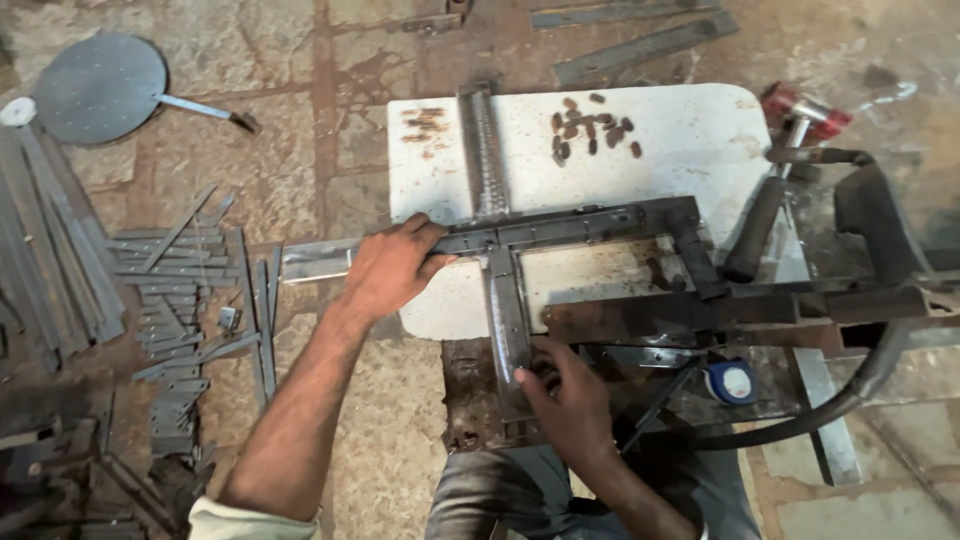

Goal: The person aligns metal brackets onto a cross-shaped metal frame and uses a welding torch to tack and weld them in place. They repeatedly position the brackets, apply welds, and adjust the frame on the workbench.

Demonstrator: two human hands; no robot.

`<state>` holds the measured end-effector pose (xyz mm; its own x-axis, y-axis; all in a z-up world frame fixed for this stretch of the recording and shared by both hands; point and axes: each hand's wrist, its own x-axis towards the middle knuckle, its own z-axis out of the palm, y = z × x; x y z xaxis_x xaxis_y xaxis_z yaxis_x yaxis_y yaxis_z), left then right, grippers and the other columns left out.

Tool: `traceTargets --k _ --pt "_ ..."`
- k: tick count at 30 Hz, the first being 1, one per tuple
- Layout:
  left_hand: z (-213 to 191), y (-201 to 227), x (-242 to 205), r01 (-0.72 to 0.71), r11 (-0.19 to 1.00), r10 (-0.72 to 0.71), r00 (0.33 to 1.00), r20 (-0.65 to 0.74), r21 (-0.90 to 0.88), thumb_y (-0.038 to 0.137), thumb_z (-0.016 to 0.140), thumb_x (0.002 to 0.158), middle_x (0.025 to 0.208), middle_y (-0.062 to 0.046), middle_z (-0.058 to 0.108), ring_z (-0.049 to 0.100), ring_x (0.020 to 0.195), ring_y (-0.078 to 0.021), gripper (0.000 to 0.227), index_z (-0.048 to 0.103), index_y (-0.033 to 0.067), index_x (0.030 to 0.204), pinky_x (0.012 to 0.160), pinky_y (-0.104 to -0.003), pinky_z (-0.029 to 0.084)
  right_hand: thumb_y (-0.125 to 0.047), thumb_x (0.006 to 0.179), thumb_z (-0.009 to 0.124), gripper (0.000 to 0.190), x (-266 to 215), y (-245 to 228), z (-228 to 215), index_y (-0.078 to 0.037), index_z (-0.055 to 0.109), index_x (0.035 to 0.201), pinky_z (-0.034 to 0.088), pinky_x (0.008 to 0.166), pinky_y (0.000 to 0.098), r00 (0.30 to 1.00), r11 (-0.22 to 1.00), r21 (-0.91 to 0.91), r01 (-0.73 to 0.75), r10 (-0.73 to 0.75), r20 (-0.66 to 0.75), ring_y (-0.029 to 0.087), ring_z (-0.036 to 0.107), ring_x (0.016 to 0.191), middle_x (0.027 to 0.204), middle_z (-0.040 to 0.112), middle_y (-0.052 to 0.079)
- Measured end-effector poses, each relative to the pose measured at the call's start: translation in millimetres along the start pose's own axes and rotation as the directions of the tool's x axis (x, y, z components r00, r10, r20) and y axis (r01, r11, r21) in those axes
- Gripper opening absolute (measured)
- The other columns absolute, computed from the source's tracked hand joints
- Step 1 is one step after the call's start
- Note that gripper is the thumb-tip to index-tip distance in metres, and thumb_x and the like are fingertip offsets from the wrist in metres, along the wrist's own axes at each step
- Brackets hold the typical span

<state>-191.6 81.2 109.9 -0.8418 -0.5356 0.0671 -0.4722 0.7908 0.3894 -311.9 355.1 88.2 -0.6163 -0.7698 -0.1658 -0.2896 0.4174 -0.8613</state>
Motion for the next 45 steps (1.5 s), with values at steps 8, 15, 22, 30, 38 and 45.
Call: traceTargets --k 8,15,22,30,38,45 --pt "-3 4 2 0.02 1.0 -0.02 1.0 0.001 -0.007 0.039 0.068 0.092 0.115 -0.011 0.069 0.07 0.095 -0.0371 0.04 0.07 0.0097 0.119 0.077 -0.05 0.057 -0.03 0.088 0.076 0.046 3 -1 0 -0.004 0.066 0.125 0.057 0.076 0.0353 0.99 0.99 -0.03 0.141 -0.141 -0.018 0.024 0.075 0.088 0.1 0.076 0.013" --pt "0 1 3 0.06 0.998 -0.061 0.996 0.058 0.015 0.04 0.068 0.093 0.115 -0.01 0.069 0.071 0.092 -0.034 0.042 0.07 0.0087 0.121 0.075 -0.049 0.058 -0.037 0.089 0.071 0.049 3 -7 -1 -0.009 0.063 0.129 0.059 0.07 0.0395 0.992 0.995 -0.076 -0.061 0.069 0.103 0.023 0.074 0.087 0.106 0.073 0.01" --pt "-5 5 3 0.054 0.999 -0.054 0.998 0.038 -0.005 0.037 0.069 0.093 0.115 -0.011 0.069 0.071 0.093 -0.0357 0.039 0.07 0.0086 0.119 0.077 -0.049 0.057 -0.039 0.091 0.072 0.05 1 11 4 -0.006 0.064 0.128 0.059 0.074 0.0407 0.993 0.989 -0.09 0.117 -0.114 0.045 0.024 0.073 0.093 0.11 0.073 0.015" --pt "-1 5 2 0.056 0.998 -0.056 0.997 0.054 0.015 0.038 0.069 0.092 0.115 -0.01 0.068 0.071 0.092 -0.034 0.041 0.07 0.0093 0.121 0.077 -0.049 0.058 -0.041 0.088 0.07 0.055 -1 -16 -4 -0.009 0.062 0.133 0.059 0.06 0.0379 0.985 0.989 -0.113 -0.096 0.111 0.132 0.021 0.072 0.072 0.115 0.07 0.013" --pt "0 7 1 0.051 0.998 -0.053 0.998 0.044 0.042 0.039 0.068 0.093 0.115 -0.01 0.068 0.071 0.095 -0.0323 0.041 0.07 0.0088 0.12 0.08 -0.048 0.058 -0.039 0.091 0.07 0.052 -3 -14 -3 -0.007 0.061 0.131 0.059 0.056 0.0366 0.992 0.991 -0.125 -0.042 0.056 0.113 0.02 0.072 0.068 0.112 0.071 0.014" --pt "10 -2 -1 -0.03 0.998 0.034 0.997 -0.07 0.053 0.037 0.07 0.092 0.115 -0.01 0.069 0.063 0.112 -0.0305 0.039 0.073 0.0074 0.117 0.095 -0.046 0.051 -0.04 0.091 0.067 0.056 -2 -20 -3 -0.008 0.059 0.135 0.061 0.057 0.0379 0.982 0.985 -0.138 -0.099 0.119 0.144 0.021 0.072 0.062 0.119 0.068 0.014"
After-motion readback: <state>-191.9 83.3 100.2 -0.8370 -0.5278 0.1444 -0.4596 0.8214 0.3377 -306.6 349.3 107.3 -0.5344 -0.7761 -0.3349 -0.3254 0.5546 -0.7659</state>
